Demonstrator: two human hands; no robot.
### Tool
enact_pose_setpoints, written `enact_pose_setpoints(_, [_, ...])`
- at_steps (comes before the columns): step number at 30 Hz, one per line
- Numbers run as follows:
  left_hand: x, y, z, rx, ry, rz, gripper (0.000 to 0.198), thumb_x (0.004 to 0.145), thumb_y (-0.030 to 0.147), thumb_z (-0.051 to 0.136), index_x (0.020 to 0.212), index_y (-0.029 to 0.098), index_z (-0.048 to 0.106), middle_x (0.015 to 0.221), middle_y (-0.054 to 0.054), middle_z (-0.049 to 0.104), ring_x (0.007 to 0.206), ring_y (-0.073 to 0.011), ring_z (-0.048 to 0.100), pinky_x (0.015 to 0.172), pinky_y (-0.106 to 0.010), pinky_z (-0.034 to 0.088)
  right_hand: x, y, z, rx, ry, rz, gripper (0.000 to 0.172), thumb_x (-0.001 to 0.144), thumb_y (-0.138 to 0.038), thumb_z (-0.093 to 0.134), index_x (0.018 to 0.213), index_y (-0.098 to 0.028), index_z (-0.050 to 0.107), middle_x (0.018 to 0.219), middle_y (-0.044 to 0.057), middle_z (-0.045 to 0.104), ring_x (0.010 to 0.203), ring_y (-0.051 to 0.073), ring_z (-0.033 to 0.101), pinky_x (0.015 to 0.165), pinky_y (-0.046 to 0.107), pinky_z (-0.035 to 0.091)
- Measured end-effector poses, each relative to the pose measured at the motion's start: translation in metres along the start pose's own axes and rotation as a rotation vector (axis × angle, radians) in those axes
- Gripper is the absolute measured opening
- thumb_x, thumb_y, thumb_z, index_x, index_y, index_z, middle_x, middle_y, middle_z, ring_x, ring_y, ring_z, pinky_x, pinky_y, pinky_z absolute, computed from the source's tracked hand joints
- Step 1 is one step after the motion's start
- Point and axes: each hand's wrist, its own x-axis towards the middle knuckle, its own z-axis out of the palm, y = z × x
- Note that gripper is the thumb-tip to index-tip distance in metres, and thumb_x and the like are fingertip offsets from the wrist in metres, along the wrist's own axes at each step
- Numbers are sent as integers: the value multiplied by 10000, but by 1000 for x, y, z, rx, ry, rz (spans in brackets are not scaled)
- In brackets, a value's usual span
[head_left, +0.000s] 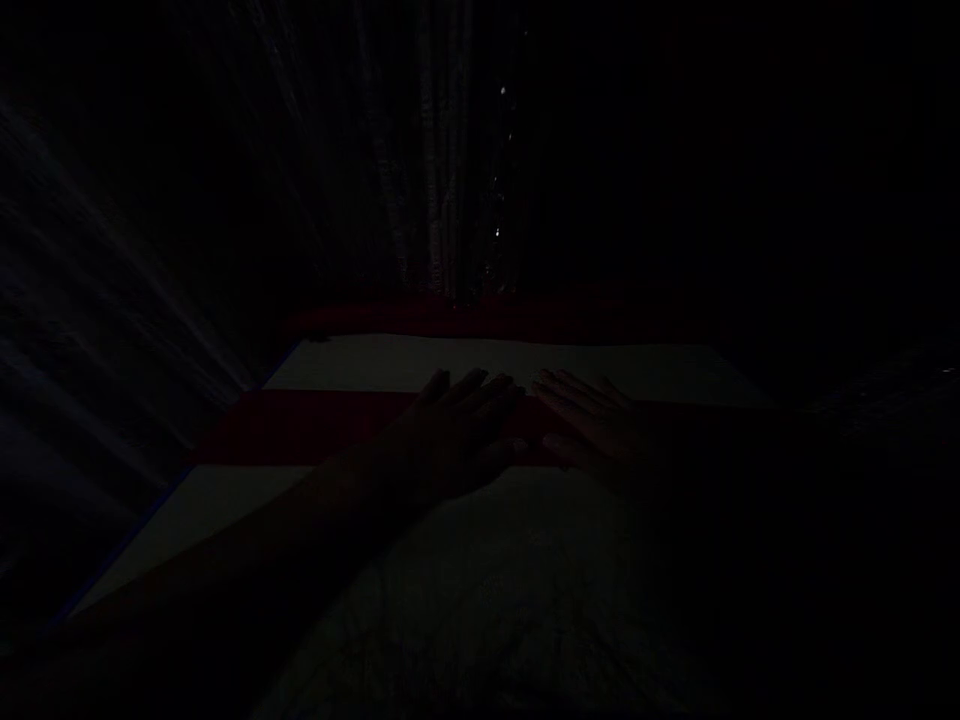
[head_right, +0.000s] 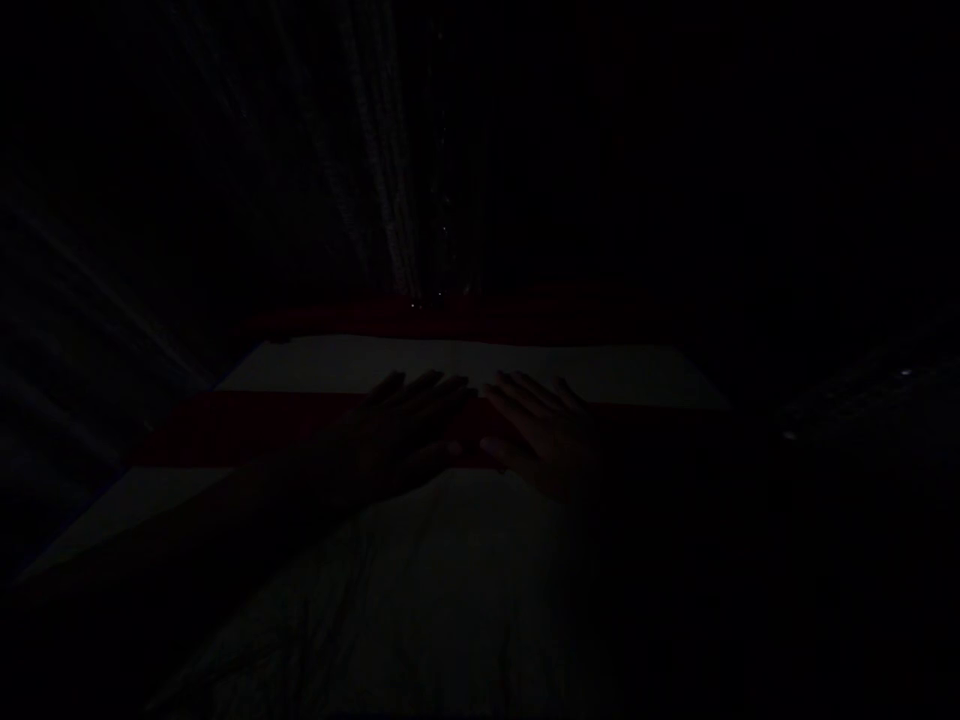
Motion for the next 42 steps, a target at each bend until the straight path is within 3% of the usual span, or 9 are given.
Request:
enact_pose_setpoints(7, [0,2,-3,-9,-11,-13,745,1068,667,220,1659,217,171,1698,-41,127,1587,-289,96,1261,-598,77,1,-3,-8,22,64,-25,616,1048,-532,304,1604,-267,325,1669,59,293,1553,267,250,1257,613,156])
enact_pose_setpoints(12, [0,2,-3,-8,-21,-16,736,1071,656,231,1660,221,161,1701,-36,107,1588,-290,87,1262,-594,76,0,0,-6,32,7,-14,628,1044,-566,296,1605,-284,316,1672,47,289,1553,266,247,1257,620,151])
enact_pose_setpoints(19, [0,1,-2,-8,-7,-5,745,1067,671,213,1661,225,161,1700,-31,122,1589,-281,88,1263,-591,71,0,1,-5,39,-6,-11,647,1026,-596,306,1587,-278,350,1665,38,302,1551,255,257,1253,625,153])
enact_pose_setpoints(24, [1,1,-1,-9,-11,-8,748,1066,670,225,1658,216,178,1697,-41,133,1588,-288,93,1261,-596,77,-1,0,-3,41,52,1,643,1029,-591,301,1596,-289,331,1667,34,296,1549,250,261,1256,614,160])
enact_pose_setpoints(35, [1,1,-1,-14,-4,-7,746,1065,667,244,1656,216,189,1694,-52,147,1584,-300,115,1256,-612,83,0,-1,-8,52,10,-14,635,1036,-582,305,1590,-275,349,1662,40,308,1549,261,260,1257,624,150])
enact_pose_setpoints(42, [0,-6,7,9,53,27,749,1064,673,222,1653,211,201,1689,-54,168,1580,-302,138,1251,-620,122,2,-4,-11,23,0,-12,643,1036,-576,327,1602,-271,321,1667,41,296,1550,263,259,1261,625,165])
